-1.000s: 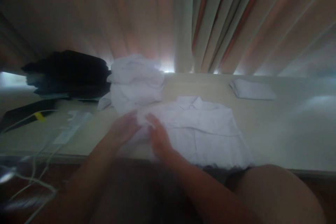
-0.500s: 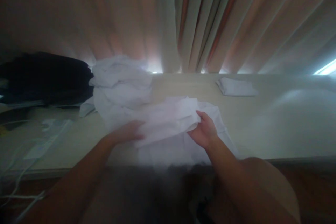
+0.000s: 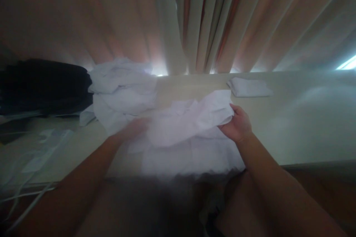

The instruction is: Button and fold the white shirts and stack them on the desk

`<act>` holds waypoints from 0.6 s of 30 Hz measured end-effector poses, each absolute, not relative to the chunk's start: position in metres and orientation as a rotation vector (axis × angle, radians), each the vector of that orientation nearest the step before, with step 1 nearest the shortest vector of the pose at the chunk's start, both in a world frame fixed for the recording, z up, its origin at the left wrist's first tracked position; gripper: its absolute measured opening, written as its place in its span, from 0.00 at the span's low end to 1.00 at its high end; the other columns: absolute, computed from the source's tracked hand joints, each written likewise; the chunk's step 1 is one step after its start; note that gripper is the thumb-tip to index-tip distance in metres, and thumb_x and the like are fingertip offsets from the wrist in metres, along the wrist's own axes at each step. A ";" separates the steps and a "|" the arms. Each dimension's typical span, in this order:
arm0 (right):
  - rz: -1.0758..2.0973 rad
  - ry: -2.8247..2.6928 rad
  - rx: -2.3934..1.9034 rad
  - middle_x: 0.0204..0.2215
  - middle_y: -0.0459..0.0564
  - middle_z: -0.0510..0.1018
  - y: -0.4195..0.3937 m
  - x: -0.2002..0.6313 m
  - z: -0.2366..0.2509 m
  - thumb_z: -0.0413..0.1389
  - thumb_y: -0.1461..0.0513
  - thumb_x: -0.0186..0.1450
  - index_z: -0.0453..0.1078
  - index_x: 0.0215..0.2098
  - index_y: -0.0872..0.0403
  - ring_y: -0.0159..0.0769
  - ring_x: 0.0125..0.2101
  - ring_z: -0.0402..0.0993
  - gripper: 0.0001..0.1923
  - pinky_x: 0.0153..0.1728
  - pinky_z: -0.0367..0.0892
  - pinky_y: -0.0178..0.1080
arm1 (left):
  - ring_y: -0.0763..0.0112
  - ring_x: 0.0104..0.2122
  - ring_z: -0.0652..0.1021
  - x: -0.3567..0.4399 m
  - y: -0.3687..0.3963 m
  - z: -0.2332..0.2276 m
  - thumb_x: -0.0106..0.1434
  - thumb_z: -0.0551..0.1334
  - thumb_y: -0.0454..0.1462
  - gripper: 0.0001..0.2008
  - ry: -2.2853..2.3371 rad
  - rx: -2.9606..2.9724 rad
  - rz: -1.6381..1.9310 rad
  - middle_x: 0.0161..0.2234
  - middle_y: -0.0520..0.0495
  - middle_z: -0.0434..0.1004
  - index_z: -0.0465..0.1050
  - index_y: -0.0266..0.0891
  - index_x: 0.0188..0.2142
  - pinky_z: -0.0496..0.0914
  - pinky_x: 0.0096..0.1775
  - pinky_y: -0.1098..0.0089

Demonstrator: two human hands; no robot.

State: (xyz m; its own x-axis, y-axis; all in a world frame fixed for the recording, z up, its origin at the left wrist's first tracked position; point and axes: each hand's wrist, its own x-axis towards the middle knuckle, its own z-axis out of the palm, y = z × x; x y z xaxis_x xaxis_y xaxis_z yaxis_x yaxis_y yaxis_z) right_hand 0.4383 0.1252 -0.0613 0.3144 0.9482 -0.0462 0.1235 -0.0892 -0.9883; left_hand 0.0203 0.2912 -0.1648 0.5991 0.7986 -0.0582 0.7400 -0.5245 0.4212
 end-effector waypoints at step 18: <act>0.861 -0.863 -1.763 0.35 0.59 0.81 0.145 0.557 -0.178 0.53 0.54 0.62 0.71 0.46 0.55 0.45 0.32 0.77 0.18 0.32 0.73 0.46 | 0.43 0.56 0.71 0.074 0.230 -0.176 0.50 0.64 0.60 0.43 1.568 2.302 -0.119 0.55 0.28 0.70 0.63 0.33 0.56 0.65 0.52 0.57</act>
